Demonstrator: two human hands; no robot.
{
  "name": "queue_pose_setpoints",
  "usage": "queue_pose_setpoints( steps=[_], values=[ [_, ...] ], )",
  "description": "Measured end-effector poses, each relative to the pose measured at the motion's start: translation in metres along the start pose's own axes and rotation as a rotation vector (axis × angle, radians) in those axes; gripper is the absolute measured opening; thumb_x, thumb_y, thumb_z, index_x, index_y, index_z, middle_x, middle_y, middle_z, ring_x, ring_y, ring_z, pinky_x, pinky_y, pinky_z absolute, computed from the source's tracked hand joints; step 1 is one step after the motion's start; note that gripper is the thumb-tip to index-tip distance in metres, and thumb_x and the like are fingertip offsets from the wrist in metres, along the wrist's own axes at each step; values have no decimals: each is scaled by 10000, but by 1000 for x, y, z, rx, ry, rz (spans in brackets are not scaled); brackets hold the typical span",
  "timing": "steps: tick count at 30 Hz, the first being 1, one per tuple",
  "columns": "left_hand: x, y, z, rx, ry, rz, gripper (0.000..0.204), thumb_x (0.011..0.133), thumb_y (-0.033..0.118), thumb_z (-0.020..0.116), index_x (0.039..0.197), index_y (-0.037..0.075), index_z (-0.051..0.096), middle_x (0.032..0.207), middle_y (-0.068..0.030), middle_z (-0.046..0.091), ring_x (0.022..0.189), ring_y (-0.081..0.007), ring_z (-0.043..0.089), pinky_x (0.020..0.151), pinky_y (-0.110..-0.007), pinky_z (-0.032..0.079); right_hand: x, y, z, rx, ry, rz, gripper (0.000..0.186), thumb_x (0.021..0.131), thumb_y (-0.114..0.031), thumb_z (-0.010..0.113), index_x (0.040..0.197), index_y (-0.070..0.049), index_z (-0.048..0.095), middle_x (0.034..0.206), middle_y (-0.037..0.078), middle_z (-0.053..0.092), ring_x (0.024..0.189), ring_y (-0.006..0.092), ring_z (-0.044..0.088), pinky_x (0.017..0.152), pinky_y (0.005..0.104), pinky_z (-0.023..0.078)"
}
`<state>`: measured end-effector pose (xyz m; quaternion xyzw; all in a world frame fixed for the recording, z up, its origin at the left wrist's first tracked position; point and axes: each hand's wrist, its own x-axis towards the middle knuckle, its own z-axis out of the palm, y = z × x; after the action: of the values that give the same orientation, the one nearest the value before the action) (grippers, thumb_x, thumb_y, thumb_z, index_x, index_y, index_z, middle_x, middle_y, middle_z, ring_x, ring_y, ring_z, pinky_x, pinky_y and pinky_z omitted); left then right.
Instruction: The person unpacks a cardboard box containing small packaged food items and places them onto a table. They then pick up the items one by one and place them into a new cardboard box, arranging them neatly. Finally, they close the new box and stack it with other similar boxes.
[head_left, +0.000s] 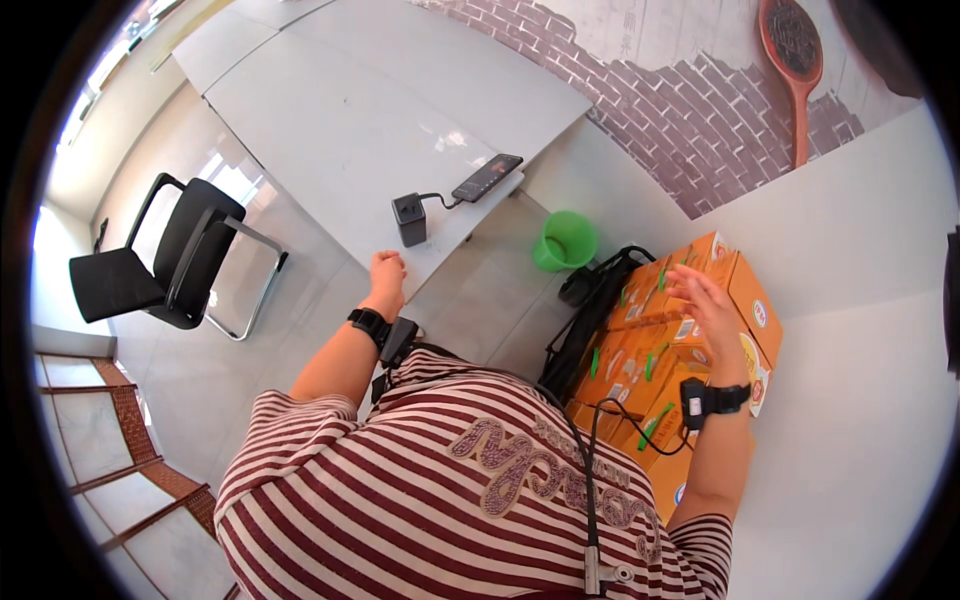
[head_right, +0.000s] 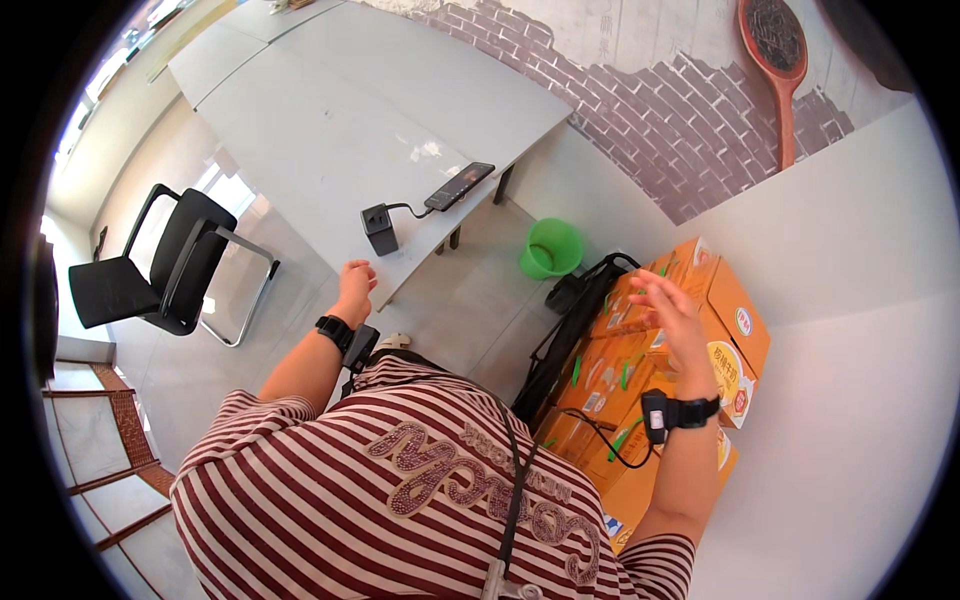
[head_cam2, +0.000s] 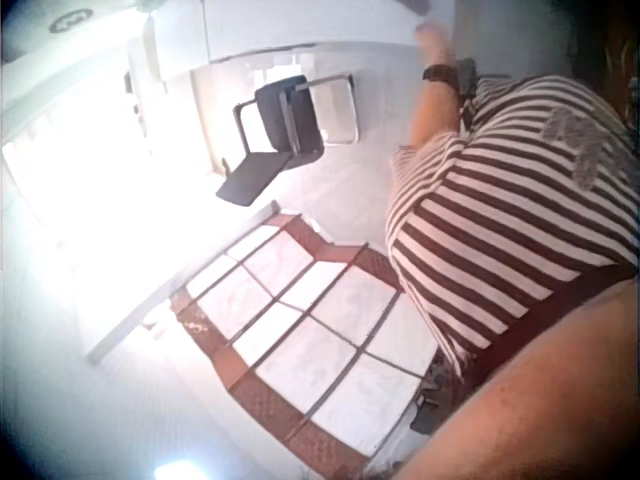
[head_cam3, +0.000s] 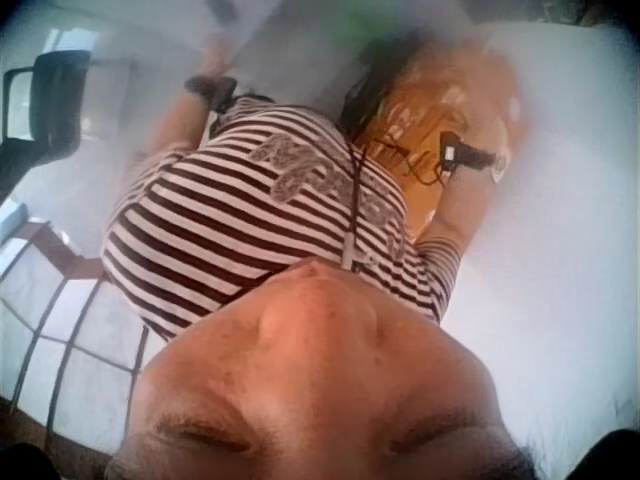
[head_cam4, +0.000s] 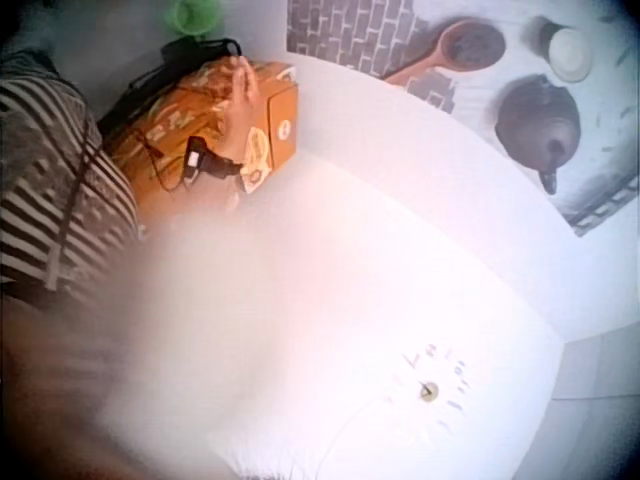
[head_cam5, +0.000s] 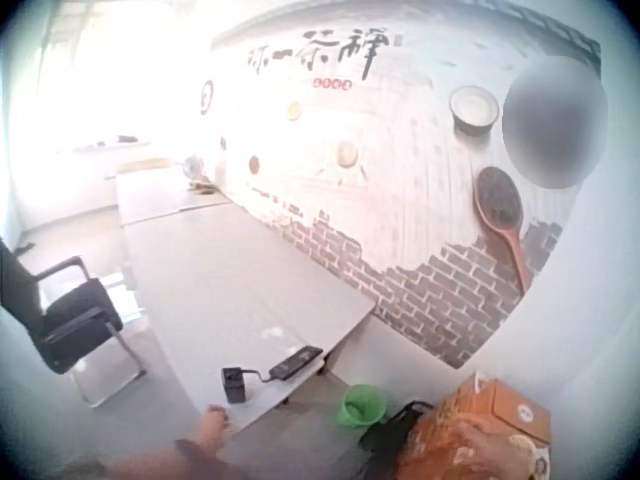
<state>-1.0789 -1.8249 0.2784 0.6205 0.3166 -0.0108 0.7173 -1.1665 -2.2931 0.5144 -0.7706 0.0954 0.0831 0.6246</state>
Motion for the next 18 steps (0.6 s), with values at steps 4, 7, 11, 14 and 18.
queue_pose_setpoints(
  steps=[4,7,11,14,18],
  values=[
    [30,22,-31,-17,-10,-10,243,762,2,469,997,59,499,851,-46,524,781,-141,510,714,-289,436,50,19,59,82,-104,75,390,929,-315,493,1213,-49,526,1109,62,610,927,123,589,727,241,448],
    [43,46,-43,32,-78,-38,245,767,-13,452,994,57,515,868,-40,547,809,-144,528,739,-292,442,88,41,122,184,-121,189,370,922,-326,505,1174,-59,551,1100,57,614,895,119,591,716,228,441],
    [69,74,-56,68,-203,-143,231,809,14,444,1016,57,536,943,-55,578,892,-158,552,776,-295,441,134,78,206,336,-148,316,313,898,-299,543,1108,-71,583,1039,34,623,861,109,587,656,216,410],
    [94,91,-50,100,-359,-189,216,848,66,452,1046,55,539,979,-60,589,927,-152,551,797,-291,433,158,97,257,345,-87,403,286,901,-310,529,1072,-87,584,1033,30,622,844,109,585,644,224,409],
    [130,109,-29,193,-577,-185,234,889,145,474,1094,52,539,1005,-58,597,958,-145,547,826,-282,423,174,99,306,328,-43,448,269,910,-316,512,1047,-94,574,1029,30,621,815,104,577,635,228,410]
  ],
)
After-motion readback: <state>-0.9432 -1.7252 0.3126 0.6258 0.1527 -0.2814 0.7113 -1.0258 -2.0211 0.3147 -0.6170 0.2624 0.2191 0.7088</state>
